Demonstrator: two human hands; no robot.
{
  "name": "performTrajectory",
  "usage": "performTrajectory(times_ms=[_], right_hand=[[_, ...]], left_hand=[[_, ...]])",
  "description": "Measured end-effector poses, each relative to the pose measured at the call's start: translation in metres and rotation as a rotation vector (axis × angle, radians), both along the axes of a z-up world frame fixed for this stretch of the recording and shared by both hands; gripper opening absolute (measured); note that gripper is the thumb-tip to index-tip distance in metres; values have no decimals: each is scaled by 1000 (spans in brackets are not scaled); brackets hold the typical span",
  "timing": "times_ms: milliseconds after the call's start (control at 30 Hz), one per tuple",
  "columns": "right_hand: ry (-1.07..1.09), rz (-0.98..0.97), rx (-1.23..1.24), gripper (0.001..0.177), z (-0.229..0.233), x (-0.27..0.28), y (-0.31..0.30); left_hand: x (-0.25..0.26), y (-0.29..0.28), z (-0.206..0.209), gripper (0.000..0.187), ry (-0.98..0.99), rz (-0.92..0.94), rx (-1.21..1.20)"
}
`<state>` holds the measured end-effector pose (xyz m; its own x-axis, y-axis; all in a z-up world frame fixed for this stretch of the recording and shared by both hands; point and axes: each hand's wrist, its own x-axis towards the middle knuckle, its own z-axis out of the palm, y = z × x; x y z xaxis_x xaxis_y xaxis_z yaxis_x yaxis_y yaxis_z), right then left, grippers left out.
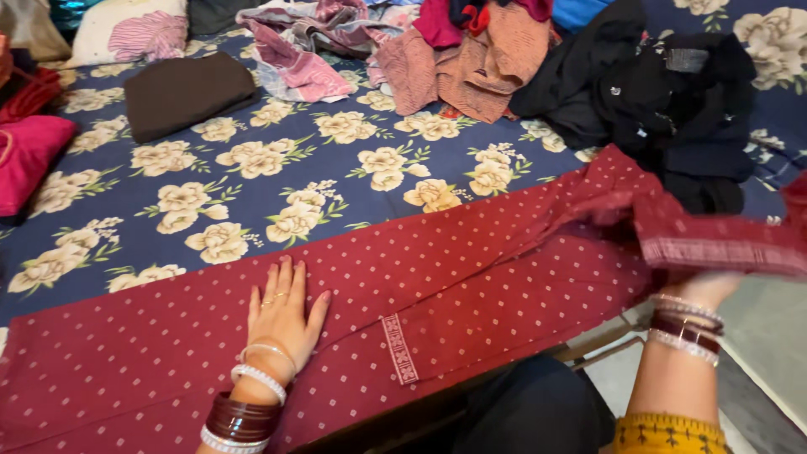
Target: The person folds a maroon patterned shirt on a bed with a floral sheet. They smooth the fabric, fold the sleeves and sides, and then fold the shirt in half before placing it on a stack of folded clothes.
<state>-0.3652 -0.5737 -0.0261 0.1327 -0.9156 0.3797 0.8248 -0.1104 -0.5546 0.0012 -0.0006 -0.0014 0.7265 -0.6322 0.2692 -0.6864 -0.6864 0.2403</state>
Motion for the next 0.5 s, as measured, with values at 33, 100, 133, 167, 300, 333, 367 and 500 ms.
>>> performTrajectory(times_ms=[33,100,133,167,300,333,367,500], right_hand=[[24,27,19,56,-21,-11,-9],[69,83,58,60,-54,-29,-17],[91,113,77,62,-64,-35,-17],[113,141,98,64,-69,-40,-16],[-341,266,287,59,-50,-47,-6],[-397,268,279,57,-41,-52,1],[-431,259,265,54,-32,-58,6],[-447,99,262,46,-19,-90,27]], left_hand=[[1,0,-1,78,-2,3,2],[1,0,-3,78,-7,4,1],[2,0,-4,78,-10,5,1],[2,0,-5,78,-10,6,6],[6,1,-8,78,9,8,25],[7,1,-8,78,19,8,29],[7,1,-9,79,24,7,32],[12,0,-8,79,43,10,54]])
